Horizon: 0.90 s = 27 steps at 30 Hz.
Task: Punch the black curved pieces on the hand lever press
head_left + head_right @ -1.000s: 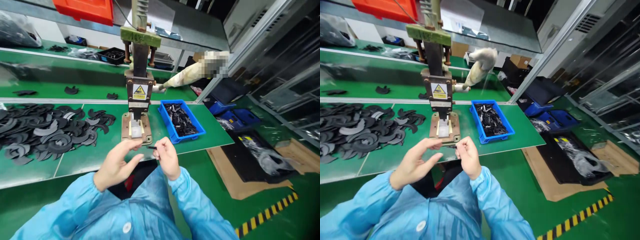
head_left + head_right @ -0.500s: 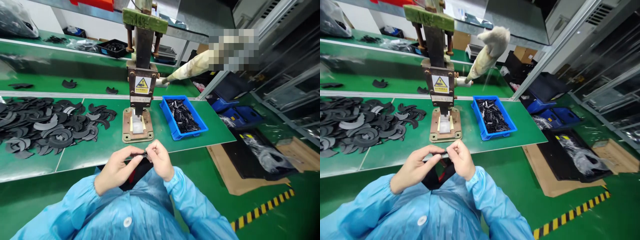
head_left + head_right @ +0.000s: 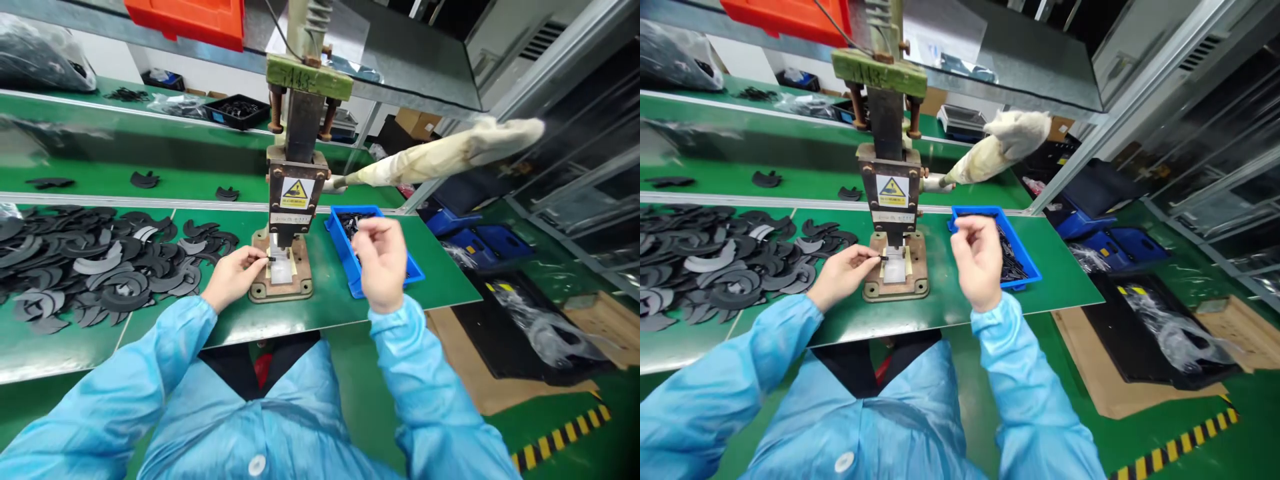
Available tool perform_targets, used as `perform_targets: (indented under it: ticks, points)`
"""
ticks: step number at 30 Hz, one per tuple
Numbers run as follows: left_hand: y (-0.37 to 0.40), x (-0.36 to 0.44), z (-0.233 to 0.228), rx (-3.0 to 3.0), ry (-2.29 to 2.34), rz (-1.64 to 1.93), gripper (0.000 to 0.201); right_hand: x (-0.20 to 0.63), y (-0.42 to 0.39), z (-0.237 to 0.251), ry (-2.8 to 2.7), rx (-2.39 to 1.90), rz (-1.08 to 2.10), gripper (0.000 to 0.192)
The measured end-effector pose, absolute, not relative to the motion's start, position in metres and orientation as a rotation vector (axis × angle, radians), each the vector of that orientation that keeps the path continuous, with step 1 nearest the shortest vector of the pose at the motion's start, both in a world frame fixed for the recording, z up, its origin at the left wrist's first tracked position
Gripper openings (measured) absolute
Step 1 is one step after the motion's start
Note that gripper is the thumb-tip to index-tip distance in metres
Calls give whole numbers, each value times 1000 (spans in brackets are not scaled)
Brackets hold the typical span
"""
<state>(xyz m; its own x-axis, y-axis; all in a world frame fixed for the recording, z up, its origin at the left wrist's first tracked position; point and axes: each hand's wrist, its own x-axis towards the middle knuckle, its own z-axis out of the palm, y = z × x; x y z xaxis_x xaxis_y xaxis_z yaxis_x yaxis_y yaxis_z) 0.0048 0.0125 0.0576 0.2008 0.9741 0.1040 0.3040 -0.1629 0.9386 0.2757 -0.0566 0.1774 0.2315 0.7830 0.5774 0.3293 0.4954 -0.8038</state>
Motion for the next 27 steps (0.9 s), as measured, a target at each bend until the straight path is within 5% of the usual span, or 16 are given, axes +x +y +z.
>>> perform_targets:
  ticks: [7, 14, 27]
  points:
    - [44, 14, 51, 2321, 1115, 963, 23, 280, -8, 259, -1486, -523, 189, 74]
    - [42, 17, 59, 2436, 1071, 933, 23, 263, -33, 274, -1566, -607, 240, 28]
    - [28, 16, 58, 2385, 1089, 912, 29, 260, -82, 165, -1641, -687, 21, 17]
